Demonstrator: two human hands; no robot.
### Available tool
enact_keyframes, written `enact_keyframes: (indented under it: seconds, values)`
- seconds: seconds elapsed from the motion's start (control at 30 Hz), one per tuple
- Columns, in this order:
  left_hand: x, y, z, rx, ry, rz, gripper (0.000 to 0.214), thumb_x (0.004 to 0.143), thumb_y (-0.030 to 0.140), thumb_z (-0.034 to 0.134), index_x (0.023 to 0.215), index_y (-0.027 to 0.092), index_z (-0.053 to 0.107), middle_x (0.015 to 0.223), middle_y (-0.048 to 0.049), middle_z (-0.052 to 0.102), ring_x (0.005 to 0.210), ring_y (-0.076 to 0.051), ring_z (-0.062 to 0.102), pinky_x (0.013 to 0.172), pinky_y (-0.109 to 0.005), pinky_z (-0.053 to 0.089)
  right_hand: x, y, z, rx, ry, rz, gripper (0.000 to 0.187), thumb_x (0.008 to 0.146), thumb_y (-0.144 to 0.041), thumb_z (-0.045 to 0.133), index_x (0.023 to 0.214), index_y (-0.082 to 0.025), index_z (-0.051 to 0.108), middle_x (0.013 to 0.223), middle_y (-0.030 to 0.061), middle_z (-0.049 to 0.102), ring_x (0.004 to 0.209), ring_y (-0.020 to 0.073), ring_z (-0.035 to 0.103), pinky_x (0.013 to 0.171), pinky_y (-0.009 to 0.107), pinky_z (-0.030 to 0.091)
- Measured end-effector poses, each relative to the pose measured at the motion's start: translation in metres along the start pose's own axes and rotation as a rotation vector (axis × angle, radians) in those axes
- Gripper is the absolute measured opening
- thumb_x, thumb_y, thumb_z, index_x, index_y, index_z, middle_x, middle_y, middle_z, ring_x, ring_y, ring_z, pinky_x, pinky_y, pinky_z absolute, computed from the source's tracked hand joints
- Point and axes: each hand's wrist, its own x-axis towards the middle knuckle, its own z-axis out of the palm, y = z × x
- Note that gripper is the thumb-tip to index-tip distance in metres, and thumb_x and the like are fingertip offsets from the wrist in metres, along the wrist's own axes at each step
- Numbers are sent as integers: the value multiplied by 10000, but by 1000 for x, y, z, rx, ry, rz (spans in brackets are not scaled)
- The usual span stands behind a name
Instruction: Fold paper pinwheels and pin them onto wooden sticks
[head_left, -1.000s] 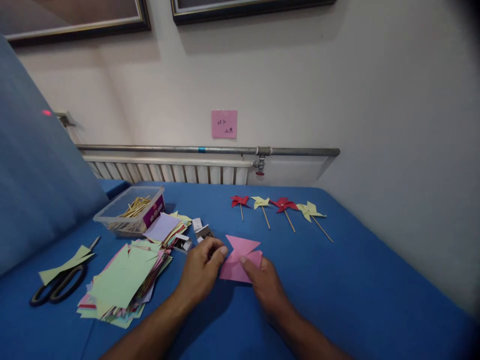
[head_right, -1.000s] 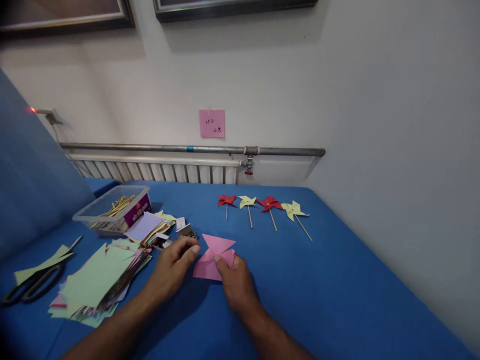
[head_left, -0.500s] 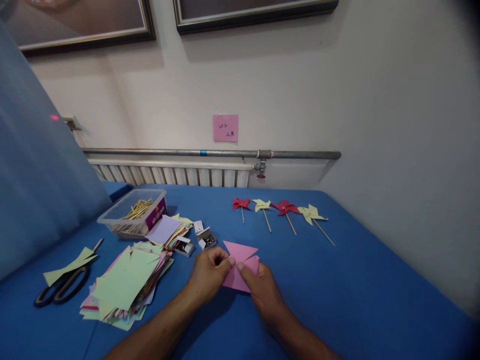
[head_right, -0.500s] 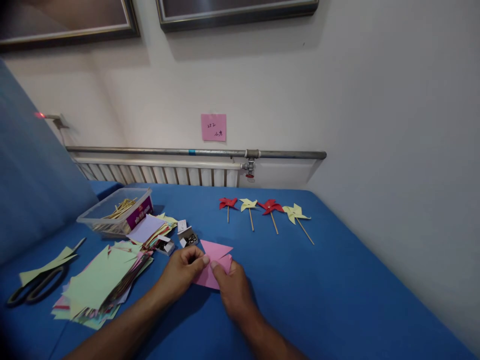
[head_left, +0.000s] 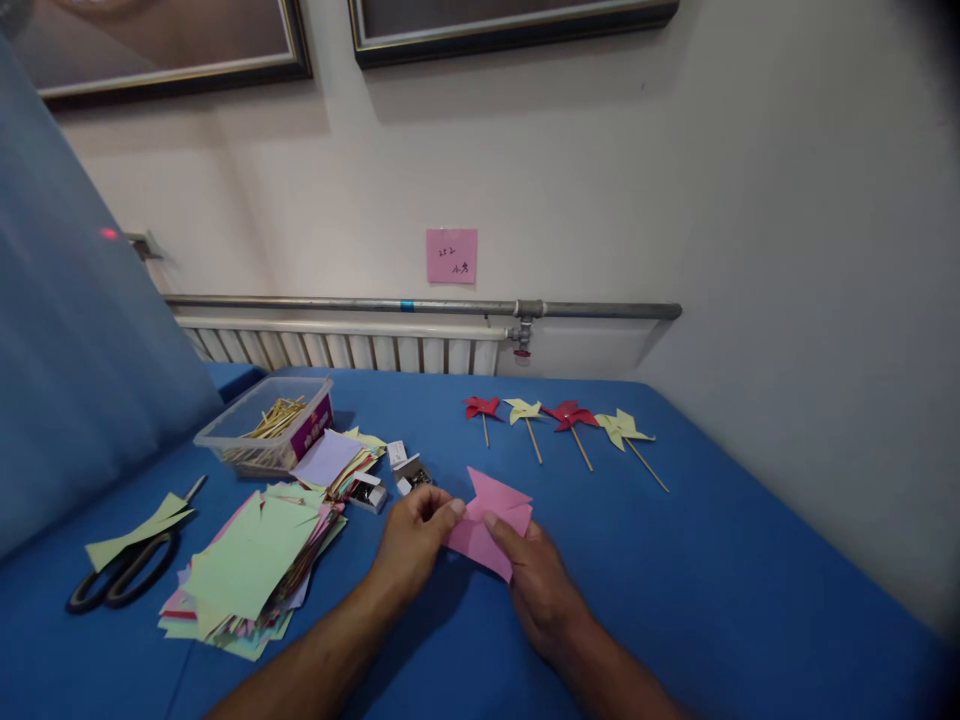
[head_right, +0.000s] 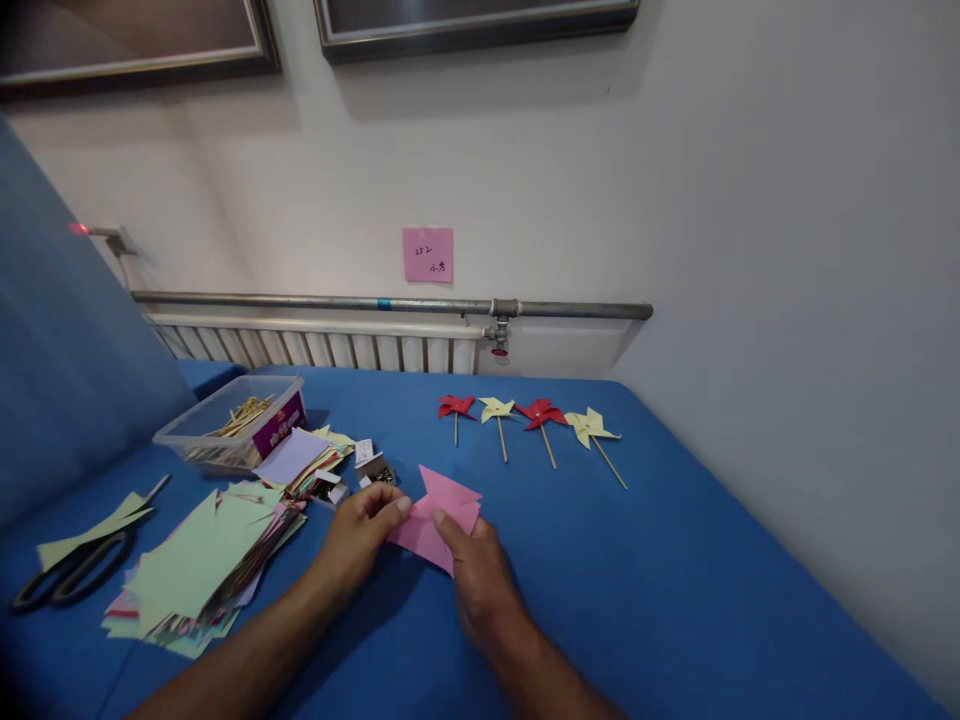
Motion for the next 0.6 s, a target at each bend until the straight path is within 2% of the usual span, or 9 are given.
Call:
enact_keyframes:
  seconds: [0.13, 0.3, 0.47, 0.6]
  values:
    - [-6, 0, 8, -196, -81, -97, 495, 594, 581, 869, 770, 159, 677, 660, 9, 608, 593, -121, 503, 581, -255, 402, -3, -10, 6, 125, 4, 24, 432, 711, -542, 899, 887, -173, 759, 788, 59, 783, 753, 259, 718, 753, 378, 548]
    - [-12, -6, 19, -230, -111, -149, 465, 559, 518, 914, 730, 158, 675, 552, 20, 597, 518, -107, 481, 544, -246, 373, -5, -15, 8, 223, 6, 60, 439, 641, -508, 953, 832, -189, 720, 748, 46, 768, 806, 277, 737, 751, 377, 557]
    - [-10, -3, 20, -279, -17, -140, 468, 507, 470, 944, 746, 150, 700, 608, 11, 642, 546, -106, 514, 551, -234, 397, -7, -16, 11, 232, 4, 61, 438, 648, -506, 949, 860, -185, 739, 766, 57, 778, 850, 291, 748, 761, 380, 569]
    - [-8, -1, 20, -282, 8, -120, 450, 466, 415, 967, 714, 152, 698, 634, 21, 642, 573, -110, 535, 579, -237, 428, -6, -2, 10, 171, 13, 27, 467, 699, -527, 912, 963, -163, 783, 856, 82, 808, 839, 287, 755, 766, 378, 574]
